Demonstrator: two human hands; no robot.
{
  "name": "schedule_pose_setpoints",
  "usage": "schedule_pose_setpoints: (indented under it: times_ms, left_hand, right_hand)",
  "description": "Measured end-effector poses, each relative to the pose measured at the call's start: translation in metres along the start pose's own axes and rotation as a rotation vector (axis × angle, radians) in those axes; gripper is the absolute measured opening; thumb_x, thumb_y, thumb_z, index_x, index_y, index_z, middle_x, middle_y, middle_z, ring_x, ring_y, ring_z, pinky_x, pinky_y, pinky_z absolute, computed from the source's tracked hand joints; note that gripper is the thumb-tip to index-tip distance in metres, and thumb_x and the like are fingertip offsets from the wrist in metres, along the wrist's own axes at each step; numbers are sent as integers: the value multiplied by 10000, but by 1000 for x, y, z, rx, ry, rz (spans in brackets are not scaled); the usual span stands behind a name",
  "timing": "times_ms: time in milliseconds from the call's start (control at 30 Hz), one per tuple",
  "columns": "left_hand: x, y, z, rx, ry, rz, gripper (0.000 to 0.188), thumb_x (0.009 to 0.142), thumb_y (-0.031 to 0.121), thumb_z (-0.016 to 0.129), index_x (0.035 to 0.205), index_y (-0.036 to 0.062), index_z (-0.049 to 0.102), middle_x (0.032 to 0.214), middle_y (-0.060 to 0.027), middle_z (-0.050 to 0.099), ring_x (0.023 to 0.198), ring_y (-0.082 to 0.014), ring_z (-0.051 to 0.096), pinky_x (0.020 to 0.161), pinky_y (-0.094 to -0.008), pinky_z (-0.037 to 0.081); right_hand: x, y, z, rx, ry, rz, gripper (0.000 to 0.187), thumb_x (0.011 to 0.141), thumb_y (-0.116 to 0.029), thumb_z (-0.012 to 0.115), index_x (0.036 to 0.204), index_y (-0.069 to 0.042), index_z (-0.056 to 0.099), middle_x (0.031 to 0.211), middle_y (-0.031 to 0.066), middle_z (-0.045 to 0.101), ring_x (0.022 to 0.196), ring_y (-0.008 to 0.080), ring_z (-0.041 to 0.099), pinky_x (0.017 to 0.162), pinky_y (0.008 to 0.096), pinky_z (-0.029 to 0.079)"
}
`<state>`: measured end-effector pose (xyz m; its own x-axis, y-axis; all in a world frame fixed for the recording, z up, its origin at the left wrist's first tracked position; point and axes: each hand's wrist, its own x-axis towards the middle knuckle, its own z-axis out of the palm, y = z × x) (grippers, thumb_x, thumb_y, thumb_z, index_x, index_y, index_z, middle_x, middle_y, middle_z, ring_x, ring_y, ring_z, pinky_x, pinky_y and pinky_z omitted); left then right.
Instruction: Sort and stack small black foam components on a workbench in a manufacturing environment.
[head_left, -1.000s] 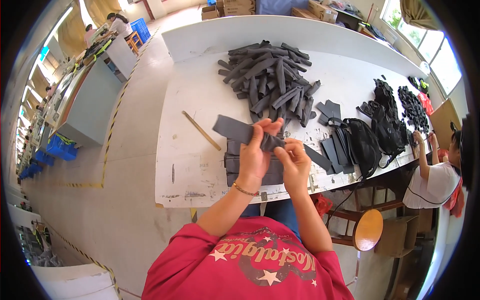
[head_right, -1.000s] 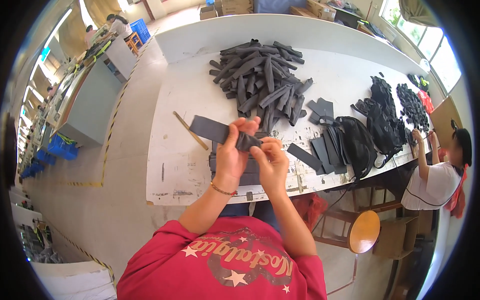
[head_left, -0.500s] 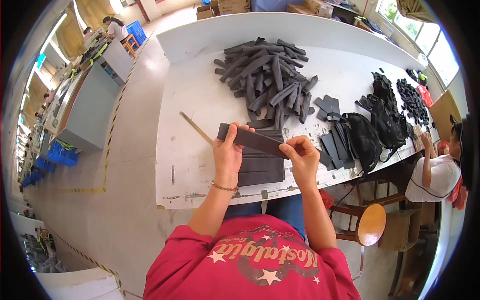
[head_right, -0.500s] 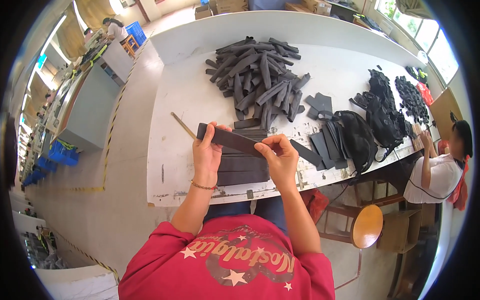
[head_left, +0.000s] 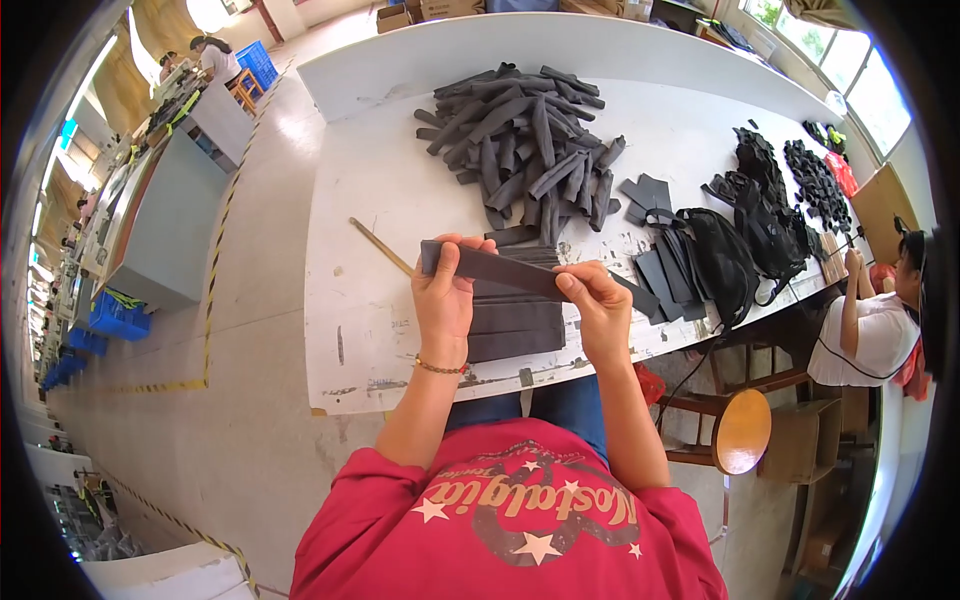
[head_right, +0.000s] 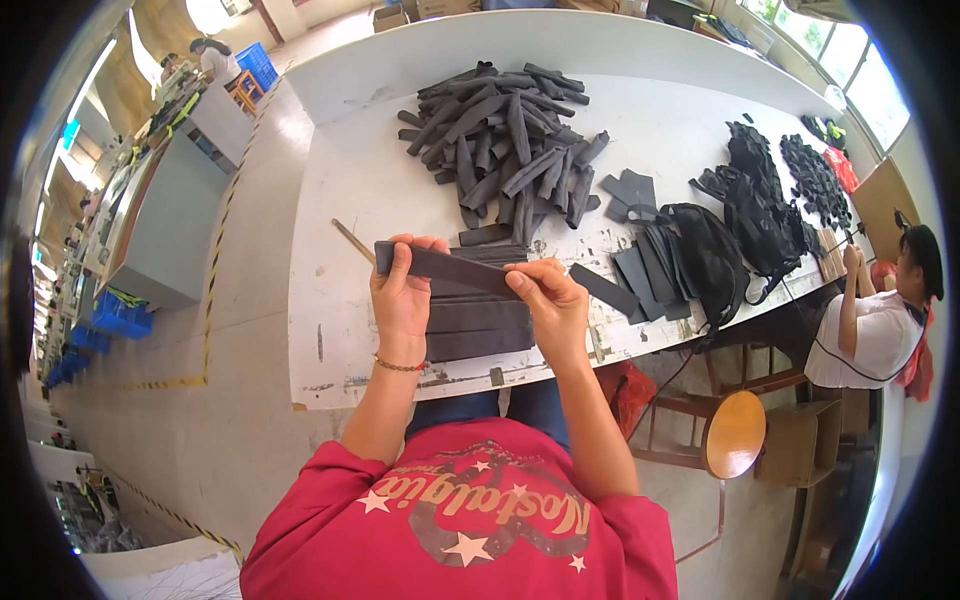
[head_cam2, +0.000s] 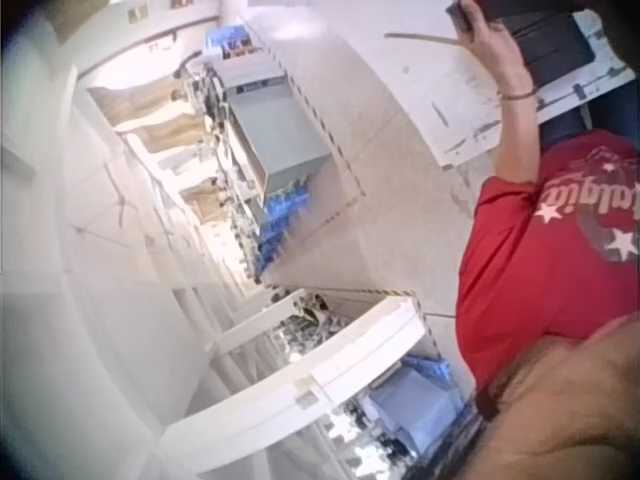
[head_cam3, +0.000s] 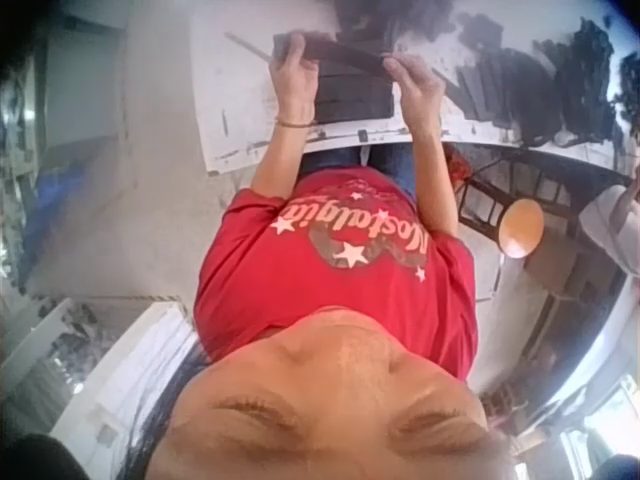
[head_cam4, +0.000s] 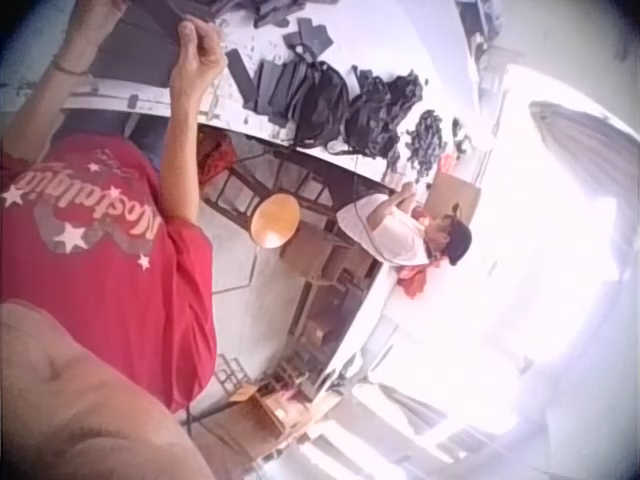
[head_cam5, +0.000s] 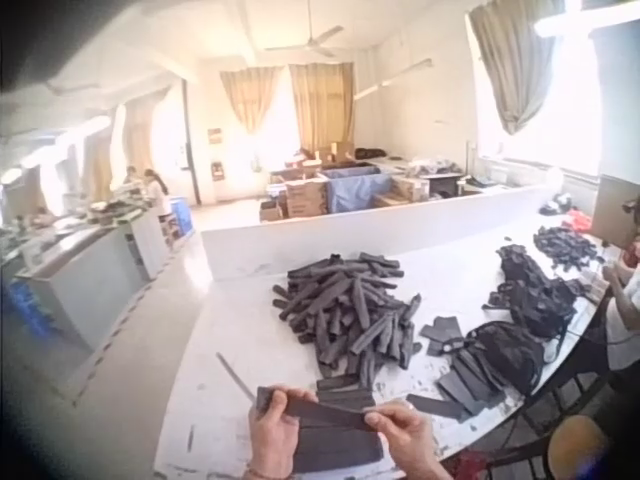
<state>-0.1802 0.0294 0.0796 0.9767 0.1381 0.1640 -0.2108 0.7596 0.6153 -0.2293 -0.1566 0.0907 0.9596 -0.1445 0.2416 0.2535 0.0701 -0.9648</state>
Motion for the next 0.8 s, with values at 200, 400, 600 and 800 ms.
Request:
schedule_pose_setpoints:
  times_ms: [200,400,600,800]
  left_hand:
    - [-6,-1,-8,-79,33,-60,207,961,164,632,1096,9,625,958,-153,706,949,-326,689,850,-400,558]
    - [8,25,-15,555,181,-62,182,898,167,724,997,15,700,843,-38,673,760,-108,595,693,-224,461]
    - [10,-5,-73,1046,194,67,185,777,128,800,905,26,714,848,-6,600,749,-123,550,712,-254,455]
    - [45,-15,-64,1391,-8,313,134,763,88,763,867,58,685,910,-63,592,846,-222,567,784,-339,482]
  right_hand:
    - [-6,7,1,214,86,69,33,860,-19,722,891,-9,730,880,27,678,827,82,591,792,220,457]
    - [29,17,-1,15,118,132,141,892,-100,719,968,19,713,831,-13,667,752,50,554,698,198,442]
    - [41,74,2,-361,152,107,167,834,-134,770,886,-3,681,730,21,644,662,80,541,636,235,442]
    - [37,94,-22,-757,178,-44,190,821,-148,752,907,-19,642,843,129,617,710,268,597,646,386,471]
